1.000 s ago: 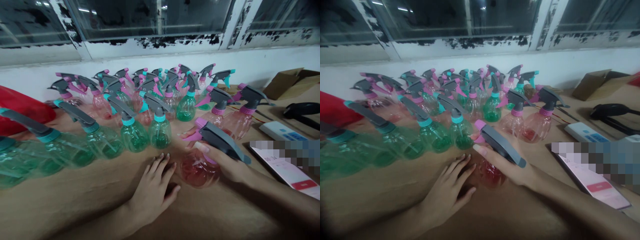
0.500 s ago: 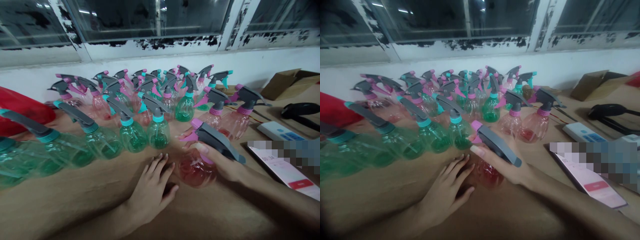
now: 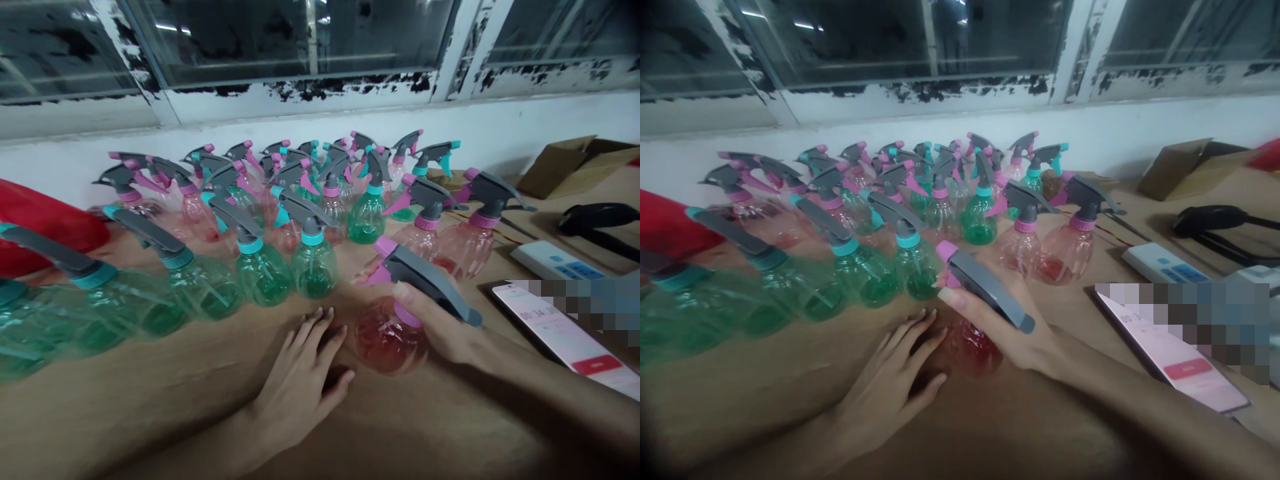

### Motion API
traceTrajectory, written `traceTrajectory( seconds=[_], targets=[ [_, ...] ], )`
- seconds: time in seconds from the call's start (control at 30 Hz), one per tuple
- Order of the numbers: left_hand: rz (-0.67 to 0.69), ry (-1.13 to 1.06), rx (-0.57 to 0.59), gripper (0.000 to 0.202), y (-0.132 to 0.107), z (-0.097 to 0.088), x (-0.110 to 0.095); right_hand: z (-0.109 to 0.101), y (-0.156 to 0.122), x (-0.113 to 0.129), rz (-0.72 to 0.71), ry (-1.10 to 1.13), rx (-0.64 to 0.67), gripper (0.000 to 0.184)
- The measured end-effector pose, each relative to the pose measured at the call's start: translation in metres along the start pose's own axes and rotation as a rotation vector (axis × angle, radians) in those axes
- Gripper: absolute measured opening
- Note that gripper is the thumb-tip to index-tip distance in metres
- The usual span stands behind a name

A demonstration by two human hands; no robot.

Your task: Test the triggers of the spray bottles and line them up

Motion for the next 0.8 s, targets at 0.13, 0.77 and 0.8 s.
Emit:
traceTrajectory(
  seconds=[0.13, 0.77, 0.8],
  targets=[
    [-0.014, 0.005, 0.016, 0.044, 0.001, -0.001, 0.0, -0.002, -0.004, -0.004, 0.017, -0.02, -0.019, 0.015],
    [0.004, -0.008, -0.024, 0.044, -0.001, 0.0, 0.002, 0.006, -0.005, -0.011, 0.095, 0.113, 0.069, 0.024],
    [0.008, -0.009, -0.025, 0.043, -0.001, -0.001, 0.001, 0.006, -0.005, -0.011, 0.097, 0.115, 0.069, 0.024]
  ],
)
Point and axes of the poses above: each hand's wrist, its own y-axis towards the middle knuckle, its own z-axis out of the palm, x = y × z, the point moved 5 cm from there along y, towards the middle knuckle, and after that the axes turned 8 degrees about -y, right-handed, at the moved point
